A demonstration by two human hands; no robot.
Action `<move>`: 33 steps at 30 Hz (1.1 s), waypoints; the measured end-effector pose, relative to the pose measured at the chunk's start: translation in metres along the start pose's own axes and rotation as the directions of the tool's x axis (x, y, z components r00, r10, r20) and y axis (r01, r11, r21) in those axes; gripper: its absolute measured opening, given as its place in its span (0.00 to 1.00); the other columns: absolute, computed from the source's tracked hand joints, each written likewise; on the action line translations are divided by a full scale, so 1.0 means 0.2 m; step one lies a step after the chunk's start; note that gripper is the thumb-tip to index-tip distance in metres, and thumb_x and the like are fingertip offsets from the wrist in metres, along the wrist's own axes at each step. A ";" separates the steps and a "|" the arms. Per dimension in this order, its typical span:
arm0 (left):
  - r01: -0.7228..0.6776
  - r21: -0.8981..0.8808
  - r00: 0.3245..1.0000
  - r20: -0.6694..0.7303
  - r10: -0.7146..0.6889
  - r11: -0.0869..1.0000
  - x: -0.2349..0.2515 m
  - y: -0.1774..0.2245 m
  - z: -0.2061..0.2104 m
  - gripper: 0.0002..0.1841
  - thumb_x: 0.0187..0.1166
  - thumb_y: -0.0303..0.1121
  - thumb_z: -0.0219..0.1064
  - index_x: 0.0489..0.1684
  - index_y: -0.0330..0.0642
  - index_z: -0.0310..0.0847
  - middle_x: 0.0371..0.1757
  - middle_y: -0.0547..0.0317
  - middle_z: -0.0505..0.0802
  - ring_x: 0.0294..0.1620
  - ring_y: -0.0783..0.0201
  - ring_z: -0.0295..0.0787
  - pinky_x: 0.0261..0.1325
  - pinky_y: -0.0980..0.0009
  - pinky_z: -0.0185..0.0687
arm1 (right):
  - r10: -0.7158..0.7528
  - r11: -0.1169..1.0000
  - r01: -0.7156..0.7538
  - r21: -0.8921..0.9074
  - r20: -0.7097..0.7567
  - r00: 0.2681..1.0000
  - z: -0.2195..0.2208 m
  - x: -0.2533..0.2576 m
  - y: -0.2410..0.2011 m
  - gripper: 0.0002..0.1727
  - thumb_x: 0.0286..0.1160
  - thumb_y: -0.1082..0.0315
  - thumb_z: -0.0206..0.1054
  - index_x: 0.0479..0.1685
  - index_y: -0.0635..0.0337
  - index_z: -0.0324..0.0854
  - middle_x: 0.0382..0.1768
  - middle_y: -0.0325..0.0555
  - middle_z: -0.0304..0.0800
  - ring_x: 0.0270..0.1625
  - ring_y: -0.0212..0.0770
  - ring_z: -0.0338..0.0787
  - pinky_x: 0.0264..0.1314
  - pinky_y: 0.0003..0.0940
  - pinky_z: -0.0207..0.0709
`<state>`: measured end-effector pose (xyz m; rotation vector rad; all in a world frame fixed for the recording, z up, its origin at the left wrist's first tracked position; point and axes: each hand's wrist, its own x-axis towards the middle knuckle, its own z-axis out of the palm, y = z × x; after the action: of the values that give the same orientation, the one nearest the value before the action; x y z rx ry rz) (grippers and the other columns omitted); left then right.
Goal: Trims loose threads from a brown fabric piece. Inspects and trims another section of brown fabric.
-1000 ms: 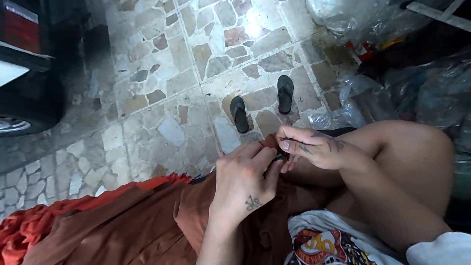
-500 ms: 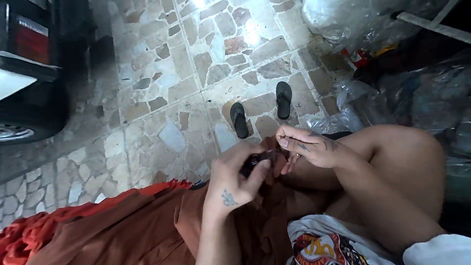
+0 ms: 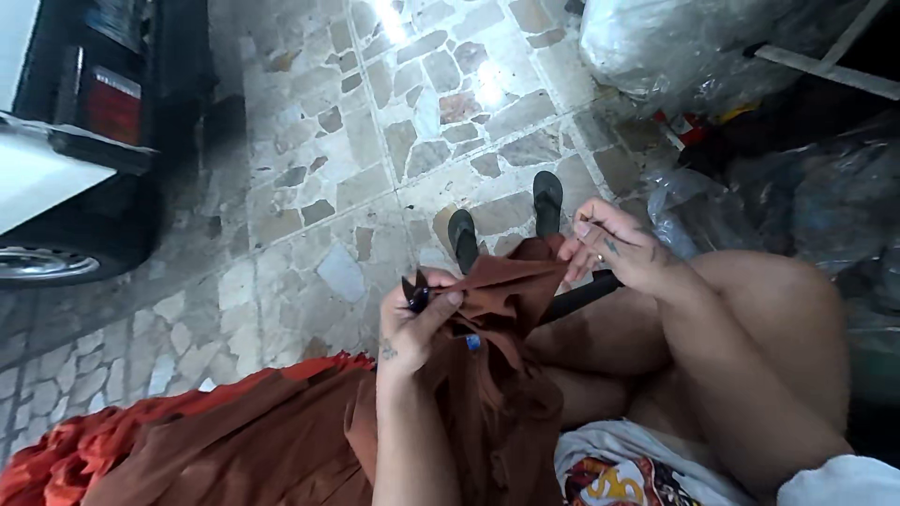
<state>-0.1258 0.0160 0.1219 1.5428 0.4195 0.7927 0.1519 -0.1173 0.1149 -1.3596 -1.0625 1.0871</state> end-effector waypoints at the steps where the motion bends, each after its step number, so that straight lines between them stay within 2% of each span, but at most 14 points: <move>1: -0.026 -0.027 0.999 0.022 0.026 0.999 0.00 0.00 -0.01 0.07 0.78 0.36 0.74 0.49 0.51 0.91 0.37 0.69 0.95 0.32 0.79 0.89 0.38 0.79 0.88 | 0.011 1.000 -0.011 0.020 -0.027 1.000 0.00 0.01 0.01 0.13 0.95 0.62 0.42 0.52 0.58 0.70 0.32 0.44 0.92 0.28 0.38 0.94 0.35 0.32 0.92; 4: -0.047 -0.108 0.994 0.094 0.057 0.993 -0.02 0.00 -0.01 0.07 0.78 0.36 0.74 0.49 0.50 0.92 0.38 0.70 0.95 0.35 0.80 0.90 0.41 0.81 0.87 | 0.035 0.999 -0.034 0.019 -0.073 0.997 0.00 0.04 0.03 0.10 0.95 0.65 0.45 0.52 0.59 0.70 0.30 0.43 0.91 0.27 0.36 0.93 0.34 0.29 0.90; 7: -0.057 -0.173 0.984 0.158 0.085 0.983 -0.02 0.00 -0.02 0.07 0.78 0.36 0.75 0.48 0.48 0.92 0.38 0.69 0.95 0.35 0.80 0.90 0.41 0.82 0.87 | 0.059 0.996 -0.065 -0.055 -0.102 0.993 0.00 0.05 0.03 0.09 0.94 0.66 0.49 0.51 0.60 0.72 0.31 0.43 0.91 0.28 0.35 0.93 0.36 0.29 0.90; 10: -0.029 -0.174 0.967 0.243 0.071 0.984 -0.03 0.01 -0.05 0.08 0.78 0.37 0.75 0.51 0.52 0.93 0.41 0.73 0.96 0.39 0.81 0.90 0.44 0.82 0.86 | 0.065 0.988 -0.084 -0.132 -0.145 0.987 -0.01 0.05 0.03 0.08 0.94 0.67 0.51 0.51 0.61 0.73 0.29 0.43 0.90 0.27 0.34 0.92 0.33 0.28 0.89; 12: -0.008 -0.153 0.941 0.334 0.059 0.988 -0.03 0.03 -0.05 0.08 0.79 0.38 0.74 0.51 0.52 0.92 0.41 0.74 0.95 0.38 0.83 0.89 0.42 0.85 0.85 | 0.065 0.971 -0.105 -0.215 -0.189 0.980 -0.03 0.04 0.01 0.09 0.93 0.66 0.52 0.52 0.61 0.74 0.29 0.43 0.90 0.27 0.35 0.92 0.33 0.30 0.89; 16: -0.072 -0.035 0.861 0.503 0.080 0.997 -0.03 0.11 0.00 0.08 0.82 0.38 0.72 0.47 0.44 0.91 0.38 0.70 0.94 0.38 0.83 0.86 0.46 0.83 0.83 | 0.036 0.890 -0.162 -0.427 -0.287 0.957 -0.12 0.01 -0.06 0.11 0.94 0.64 0.52 0.53 0.60 0.77 0.35 0.47 0.91 0.33 0.40 0.94 0.40 0.40 0.91; 19: -0.142 0.031 0.796 0.597 0.096 0.989 -0.06 0.20 0.10 0.08 0.80 0.35 0.71 0.40 0.40 0.91 0.32 0.66 0.91 0.34 0.82 0.83 0.42 0.83 0.79 | -0.065 0.759 -0.186 -0.624 -0.357 0.932 -0.22 -0.07 -0.11 0.11 0.92 0.63 0.55 0.52 0.60 0.79 0.38 0.52 0.90 0.39 0.49 0.94 0.45 0.54 0.88; 21: -0.159 0.067 0.763 0.642 0.079 0.985 -0.08 0.22 0.14 0.08 0.79 0.34 0.70 0.40 0.38 0.91 0.33 0.63 0.93 0.36 0.81 0.86 0.42 0.83 0.81 | -0.135 0.715 -0.178 -0.676 -0.384 0.913 -0.31 -0.17 -0.19 0.11 0.91 0.64 0.58 0.53 0.62 0.81 0.41 0.54 0.90 0.43 0.52 0.94 0.50 0.58 0.86; 24: -0.128 0.144 0.785 0.619 0.011 0.981 -0.11 0.17 0.14 0.07 0.79 0.35 0.70 0.43 0.43 0.92 0.38 0.67 0.95 0.38 0.81 0.88 0.45 0.83 0.84 | -0.277 0.714 -0.159 -0.681 -0.484 0.830 -0.47 -0.39 -0.24 0.10 0.84 0.64 0.64 0.48 0.61 0.84 0.40 0.49 0.90 0.40 0.41 0.92 0.49 0.44 0.88; 26: -0.055 0.190 0.814 0.577 -0.066 0.980 -0.11 0.09 0.11 0.08 0.80 0.38 0.70 0.48 0.52 0.93 0.42 0.72 0.96 0.39 0.82 0.90 0.45 0.83 0.86 | -0.242 0.748 -0.251 -0.614 -0.604 0.759 -0.63 -0.56 -0.20 0.09 0.83 0.66 0.67 0.47 0.64 0.84 0.39 0.50 0.90 0.37 0.40 0.91 0.45 0.41 0.86; 28: 0.046 0.227 0.836 0.525 -0.161 0.973 -0.09 0.03 0.07 0.09 0.78 0.42 0.72 0.51 0.62 0.93 0.44 0.77 0.97 0.39 0.83 0.91 0.44 0.84 0.87 | -0.092 0.787 -0.405 -0.466 -0.737 0.670 -0.82 -0.73 -0.07 0.10 0.81 0.68 0.68 0.48 0.68 0.84 0.41 0.55 0.90 0.38 0.44 0.91 0.48 0.45 0.87; 30: 0.133 0.233 0.848 0.477 -0.232 0.963 -0.09 -0.03 0.04 0.09 0.74 0.42 0.73 0.49 0.65 0.94 0.46 0.77 0.98 0.41 0.81 0.93 0.45 0.81 0.89 | 0.121 0.778 -0.573 -0.258 -0.833 0.540 -1.02 -0.94 0.17 0.14 0.83 0.66 0.68 0.54 0.70 0.83 0.47 0.61 0.89 0.43 0.50 0.91 0.53 0.51 0.86; 32: 0.208 0.222 0.832 0.471 -0.291 0.953 -0.08 -0.05 0.03 0.10 0.75 0.38 0.74 0.50 0.64 0.95 0.46 0.75 0.98 0.41 0.80 0.94 0.45 0.79 0.89 | 0.364 0.692 -0.722 -0.033 -0.847 0.388 -1.15 -1.18 0.46 0.19 0.85 0.63 0.66 0.64 0.68 0.82 0.56 0.66 0.88 0.52 0.58 0.90 0.61 0.58 0.82; 33: 0.242 0.220 0.814 0.484 -0.321 0.945 -0.06 -0.04 0.02 0.11 0.75 0.35 0.73 0.51 0.64 0.95 0.46 0.76 0.98 0.41 0.80 0.94 0.45 0.79 0.89 | 0.470 0.646 -0.761 0.059 -0.817 0.335 -1.19 -1.29 0.62 0.21 0.86 0.62 0.65 0.69 0.68 0.80 0.59 0.68 0.87 0.56 0.61 0.90 0.63 0.60 0.81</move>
<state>-0.1299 0.0049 0.1110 1.7080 0.3000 0.0960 0.3384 -0.4221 0.0144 -2.3680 0.0308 0.6393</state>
